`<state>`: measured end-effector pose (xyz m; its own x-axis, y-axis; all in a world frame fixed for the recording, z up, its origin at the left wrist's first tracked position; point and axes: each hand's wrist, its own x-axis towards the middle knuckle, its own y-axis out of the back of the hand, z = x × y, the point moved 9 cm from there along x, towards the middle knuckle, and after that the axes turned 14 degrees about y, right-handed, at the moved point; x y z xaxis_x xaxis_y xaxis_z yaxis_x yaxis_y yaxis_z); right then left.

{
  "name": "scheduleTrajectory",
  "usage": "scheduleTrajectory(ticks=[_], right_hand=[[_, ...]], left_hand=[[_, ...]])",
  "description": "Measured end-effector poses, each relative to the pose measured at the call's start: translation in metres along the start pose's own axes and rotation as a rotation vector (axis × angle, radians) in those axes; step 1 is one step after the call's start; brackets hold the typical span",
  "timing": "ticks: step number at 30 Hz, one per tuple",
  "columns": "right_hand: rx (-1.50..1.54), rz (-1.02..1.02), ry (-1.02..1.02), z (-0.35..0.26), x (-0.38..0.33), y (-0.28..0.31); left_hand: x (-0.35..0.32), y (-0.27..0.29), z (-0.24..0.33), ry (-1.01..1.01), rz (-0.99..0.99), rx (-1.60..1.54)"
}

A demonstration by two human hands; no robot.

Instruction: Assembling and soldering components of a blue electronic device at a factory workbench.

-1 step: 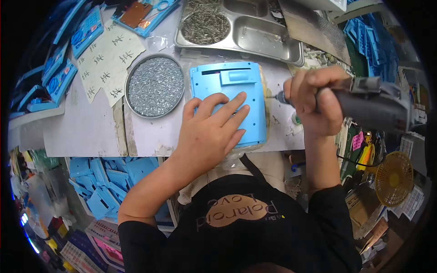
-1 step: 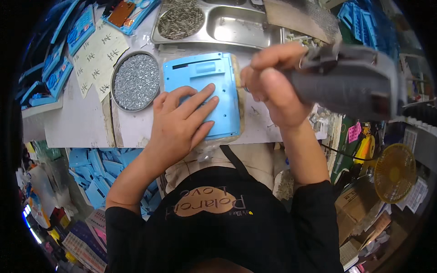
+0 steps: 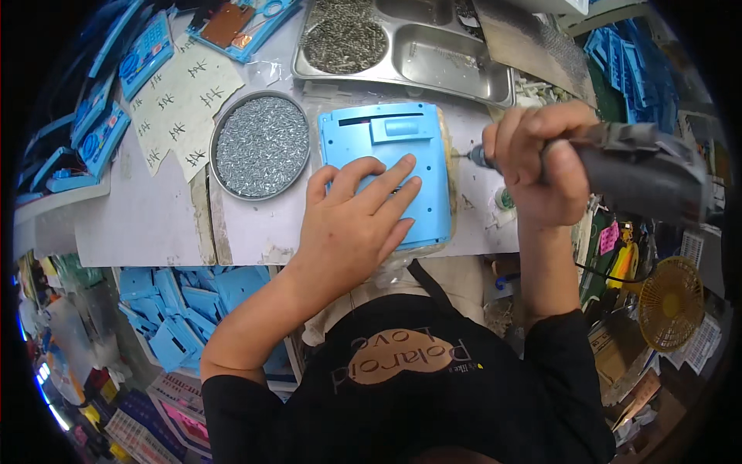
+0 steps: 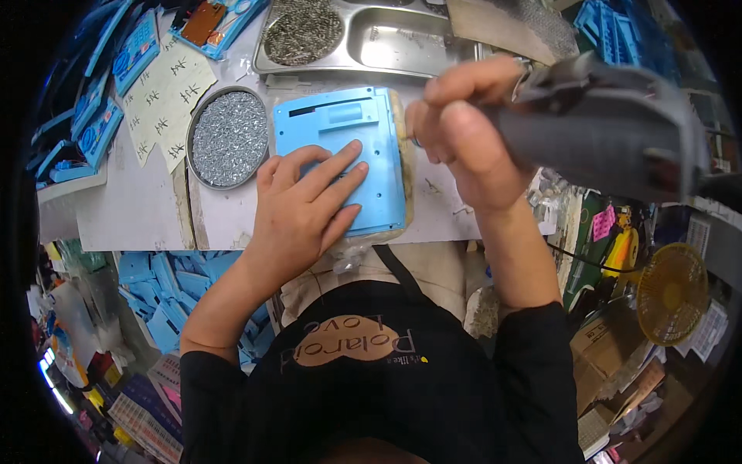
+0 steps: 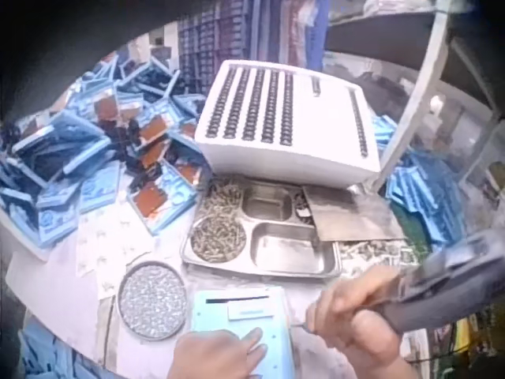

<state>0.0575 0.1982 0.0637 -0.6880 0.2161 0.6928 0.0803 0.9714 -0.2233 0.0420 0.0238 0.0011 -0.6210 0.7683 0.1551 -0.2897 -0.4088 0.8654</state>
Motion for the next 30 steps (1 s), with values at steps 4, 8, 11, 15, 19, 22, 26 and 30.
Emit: scheduleTrajectory(ticks=[4,8,11,15,19,22,26,30], right_hand=[[-0.114,-0.027,-0.055,0.016,-0.005,0.004],[-0.118,-0.06,-0.109,0.021,-0.004,0.006],[0.084,-0.065,-0.186,0.0,-0.011,-0.008],[-0.012,0.042,-0.222,-0.005,-0.039,-0.006],[0.102,-0.005,-0.155,-0.016,-0.016,-0.015],[0.102,-0.127,-0.029,-0.038,0.011,-0.025],[0.132,-0.017,-0.003,-0.064,0.017,0.027],[0.15,0.034,-0.024,-0.077,0.017,0.062]], left_hand=[[0.003,-0.001,0.002,0.015,-0.023,0.023],[0.003,-0.001,0.001,0.015,-0.022,0.038],[0.001,-0.002,-0.003,0.047,-0.006,0.033],[0.011,-0.004,-0.006,0.052,-0.031,-0.13],[0.046,0.017,-0.042,0.104,0.174,-0.146],[0.054,0.017,-0.041,-0.007,0.282,0.069],[-0.006,0.09,-0.058,-0.058,0.446,-0.218],[-0.166,0.153,-0.181,0.42,1.049,-0.178]])
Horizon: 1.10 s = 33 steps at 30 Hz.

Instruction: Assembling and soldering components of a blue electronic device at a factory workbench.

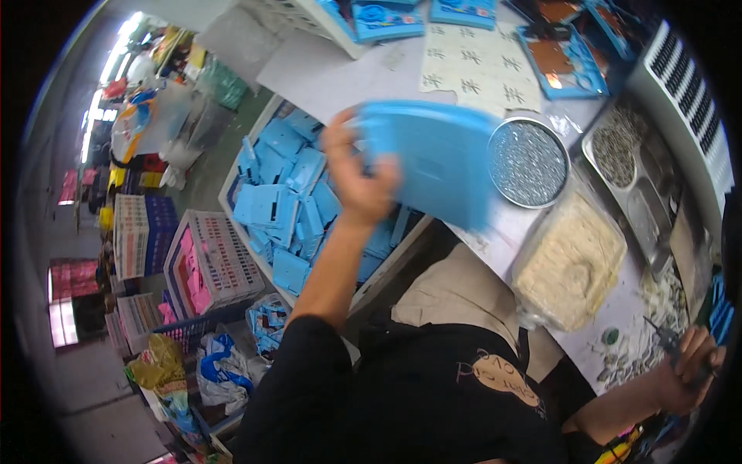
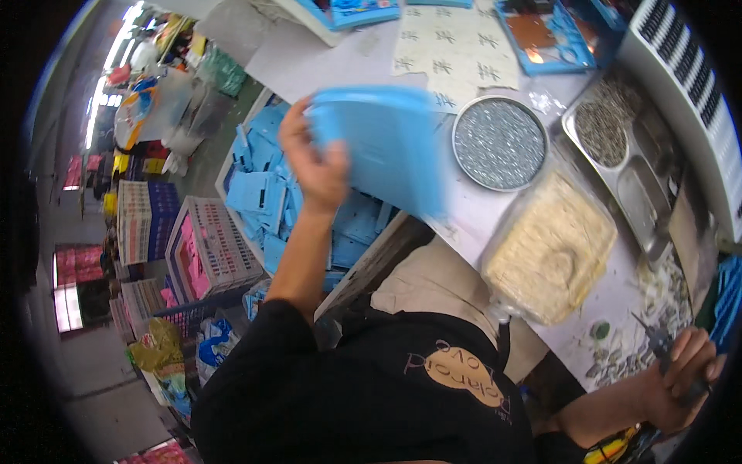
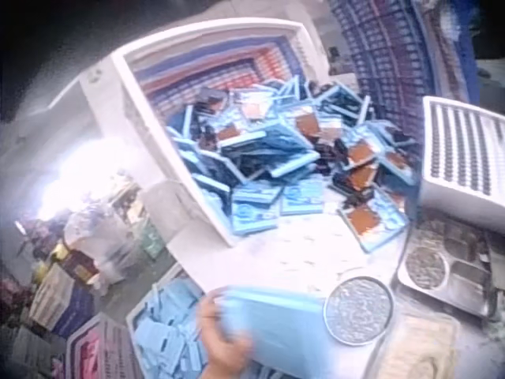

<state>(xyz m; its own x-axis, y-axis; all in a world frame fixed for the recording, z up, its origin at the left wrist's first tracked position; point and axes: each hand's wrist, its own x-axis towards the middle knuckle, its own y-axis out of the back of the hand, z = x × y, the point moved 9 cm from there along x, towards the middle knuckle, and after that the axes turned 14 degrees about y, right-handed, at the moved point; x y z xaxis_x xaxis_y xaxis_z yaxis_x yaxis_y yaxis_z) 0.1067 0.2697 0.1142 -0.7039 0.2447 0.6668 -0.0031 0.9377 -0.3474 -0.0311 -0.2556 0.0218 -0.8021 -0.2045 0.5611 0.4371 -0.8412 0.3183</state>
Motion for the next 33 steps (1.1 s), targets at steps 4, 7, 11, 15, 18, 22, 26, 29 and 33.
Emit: scheduleTrajectory(ticks=[4,7,11,15,18,22,26,29,33], right_hand=[[0.12,-0.057,-0.075,0.033,0.011,-0.01],[0.099,-0.062,-0.078,0.045,0.018,-0.016],[0.138,-0.1,-0.11,0.061,0.026,-0.025],[0.075,-0.12,-0.112,0.067,0.023,-0.034],[0.024,-0.085,-0.091,0.073,0.021,-0.035],[-0.098,-0.061,-0.065,0.059,0.024,-0.03],[-0.068,-0.05,-0.093,0.067,0.03,-0.033],[-0.062,-0.035,-0.098,0.071,0.029,-0.033],[-0.155,0.027,-0.071,0.057,0.022,-0.015]], left_hand=[[-0.123,0.288,-0.229,0.743,0.625,0.645],[-0.157,0.356,-0.27,1.231,0.935,0.367],[-0.131,0.426,-0.302,1.251,1.133,-0.097],[-0.092,0.461,-0.333,1.349,1.056,0.044],[-0.03,0.45,-0.307,0.988,0.909,0.787],[0.083,0.156,-0.157,0.15,0.462,0.332],[0.135,-0.044,-0.074,-0.008,-0.209,0.466],[0.206,-0.111,-0.084,-0.331,0.096,0.949],[0.27,-0.157,-0.125,-0.37,-0.141,1.354]])
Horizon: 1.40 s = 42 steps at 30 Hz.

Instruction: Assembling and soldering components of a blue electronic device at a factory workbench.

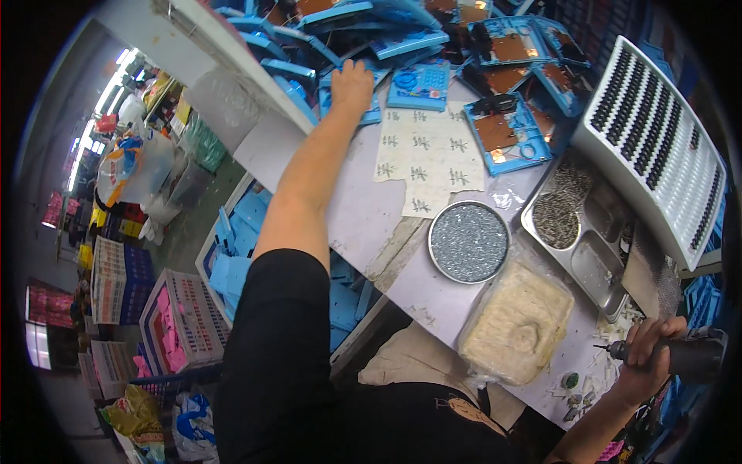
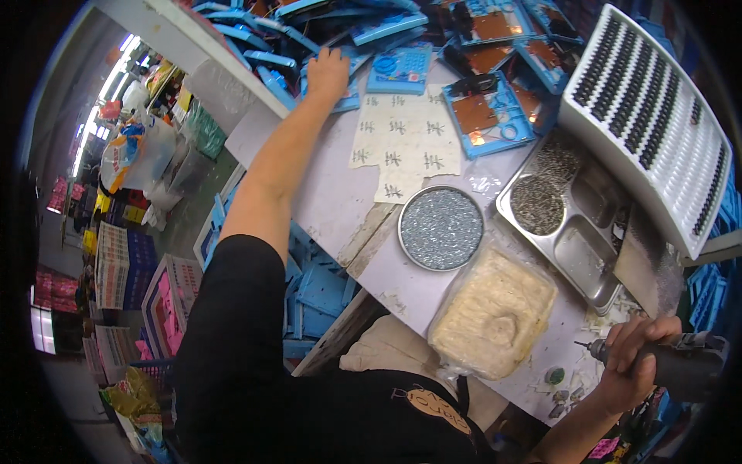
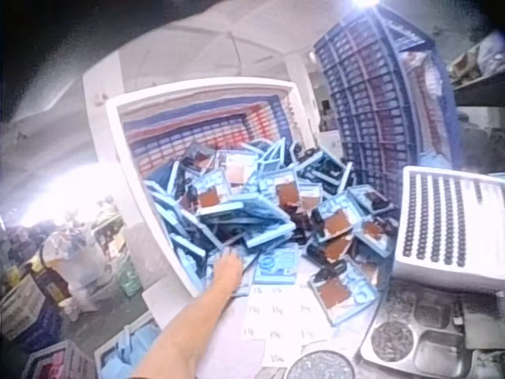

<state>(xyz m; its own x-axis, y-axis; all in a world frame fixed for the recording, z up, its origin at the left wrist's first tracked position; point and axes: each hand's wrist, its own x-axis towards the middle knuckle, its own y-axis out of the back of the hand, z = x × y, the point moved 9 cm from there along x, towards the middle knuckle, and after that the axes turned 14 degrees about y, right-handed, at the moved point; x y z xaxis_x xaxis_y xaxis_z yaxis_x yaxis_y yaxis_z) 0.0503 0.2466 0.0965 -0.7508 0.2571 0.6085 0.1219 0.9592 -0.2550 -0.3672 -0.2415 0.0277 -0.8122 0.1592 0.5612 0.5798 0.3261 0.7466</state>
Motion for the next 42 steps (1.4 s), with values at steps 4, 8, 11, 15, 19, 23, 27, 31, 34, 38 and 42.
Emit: scheduleTrajectory(ticks=[4,8,11,15,19,23,27,31,34,38,42], right_hand=[[-0.084,0.0,-0.03,-0.02,-0.003,0.022],[-1.074,0.272,0.268,-0.072,-0.023,0.05],[-0.942,0.312,0.619,-0.1,-0.046,0.009],[-0.178,-0.16,-0.311,0.01,-0.075,-0.074],[0.276,0.13,-0.545,0.103,-0.096,-0.119],[0.274,0.148,-0.591,0.11,-0.102,-0.086],[-0.197,0.003,-0.602,0.089,-0.109,-0.042],[-0.751,-0.242,-0.541,0.077,-0.11,-0.02],[-1.272,-0.51,-0.382,0.074,-0.109,-0.024],[-1.288,-0.591,-0.278,0.085,-0.105,-0.032],[-1.035,-0.548,-0.549,0.103,-0.103,-0.004]], left_hand=[[0.019,0.018,-0.005,-0.102,0.08,-0.077],[-0.015,0.118,-0.048,0.067,0.218,-0.423],[-0.068,0.168,-0.074,0.337,0.196,-0.799],[-0.154,0.153,-0.029,0.842,-0.247,-1.888],[-0.244,0.193,0.102,0.965,-0.813,-2.32],[-0.291,0.236,0.157,0.555,-0.874,-2.09],[-0.306,0.275,0.174,-0.156,-0.652,-1.562],[-0.325,0.284,0.189,-0.391,-0.789,-1.325],[-0.337,0.286,0.191,-0.511,-0.665,-1.258],[-0.336,0.284,0.184,-0.51,-0.696,-1.215],[-0.323,0.286,0.19,-0.59,-0.754,-1.15]])
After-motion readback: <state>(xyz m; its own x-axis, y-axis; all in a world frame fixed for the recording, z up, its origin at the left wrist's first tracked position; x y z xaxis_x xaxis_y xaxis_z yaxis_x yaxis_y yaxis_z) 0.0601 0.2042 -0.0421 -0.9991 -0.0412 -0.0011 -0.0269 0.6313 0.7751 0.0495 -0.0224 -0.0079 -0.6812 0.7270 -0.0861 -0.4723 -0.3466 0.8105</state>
